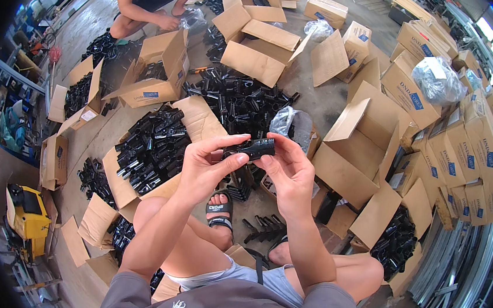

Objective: The person sits on the floor and assembles black metal components by hand, taking small metal pieces from a container and fitting them into larger black brackets, then placing the finished assemblies into cardboard boxes.

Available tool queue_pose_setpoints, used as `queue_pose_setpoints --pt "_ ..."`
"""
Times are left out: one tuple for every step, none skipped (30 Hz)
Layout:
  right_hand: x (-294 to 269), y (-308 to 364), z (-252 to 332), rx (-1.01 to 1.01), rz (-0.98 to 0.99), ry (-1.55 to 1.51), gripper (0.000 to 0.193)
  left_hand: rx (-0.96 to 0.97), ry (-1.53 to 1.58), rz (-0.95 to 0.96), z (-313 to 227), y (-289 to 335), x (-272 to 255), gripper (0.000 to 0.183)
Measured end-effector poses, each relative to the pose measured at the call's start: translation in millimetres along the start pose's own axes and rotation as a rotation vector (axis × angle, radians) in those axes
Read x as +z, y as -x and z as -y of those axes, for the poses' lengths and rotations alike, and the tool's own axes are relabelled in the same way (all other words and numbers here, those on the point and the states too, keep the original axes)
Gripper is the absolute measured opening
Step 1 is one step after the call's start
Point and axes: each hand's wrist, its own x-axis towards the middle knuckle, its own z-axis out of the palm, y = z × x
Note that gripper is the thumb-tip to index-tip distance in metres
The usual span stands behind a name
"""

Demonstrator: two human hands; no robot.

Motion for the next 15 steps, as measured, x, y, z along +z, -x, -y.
queue_pose_setpoints --pt "0.0 1.4 0.1 0.022 -0.022 -0.024 0.041 -0.007 0.016 -0.007 0.7 0.2 -0.2 0.034" --pt "-1.5 3.0 -0.2 0.024 -0.025 -0.023 0.041 -0.01 0.018 -0.006 1.2 0.3 -0.3 0.034" --pt "-3.4 4.6 -0.8 0.028 -0.039 -0.061 0.041 -0.045 0.039 -0.022 1.4 0.3 -0.5 0.032" --pt "-4.6 5.8 -2.0 0.032 -0.052 -0.099 0.041 -0.079 0.059 -0.039 1.9 0.2 -1.0 0.031" --pt "-5.6 7.5 -3.6 0.034 -0.054 -0.098 0.041 -0.082 0.06 -0.039 2.5 0.6 -1.5 0.031" --pt "-6.3 8.9 -5.7 0.011 -0.055 -0.091 0.041 -0.09 0.004 -0.036 3.1 1.0 -2.6 0.031" --pt "-7.1 10.1 -7.4 -0.012 -0.055 -0.083 0.041 -0.095 -0.024 -0.035 3.3 1.4 -1.9 0.031" --pt "-8.0 10.4 -8.2 -0.011 -0.056 -0.083 0.041 -0.099 -0.051 -0.032 3.4 1.6 -0.9 0.031" --pt "-8.9 10.6 -8.8 -0.035 -0.068 -0.086 0.041 -0.032 -0.044 -0.016 2.4 1.9 3.2 0.031" --pt "-9.6 10.9 -9.2 -0.058 -0.08 -0.089 0.042 0.035 -0.037 0.0 2.1 2.5 5.2 0.031" --pt "-9.6 11.1 -9.1 -0.057 -0.078 -0.089 0.042 0.042 -0.05 0.017 3.1 3.2 4.8 0.032" --pt "-9.4 11.5 -8.8 -0.078 -0.082 -0.099 0.042 0.042 -0.051 0.015 2.9 3.1 4.6 0.032" --pt "-9.2 11.4 -8.8 -0.1 -0.087 -0.108 0.043 0.053 -0.046 0.021 2.2 3.0 4.5 0.031" --pt "-9.6 12.1 -10.0 -0.096 -0.089 -0.106 0.043 0.058 -0.038 0.027 2.2 4.1 4.8 0.031" --pt "-9.9 12.4 -11.9 -0.112 -0.081 -0.093 0.043 0.054 -0.036 0.027 1.0 4.5 4.5 0.031"
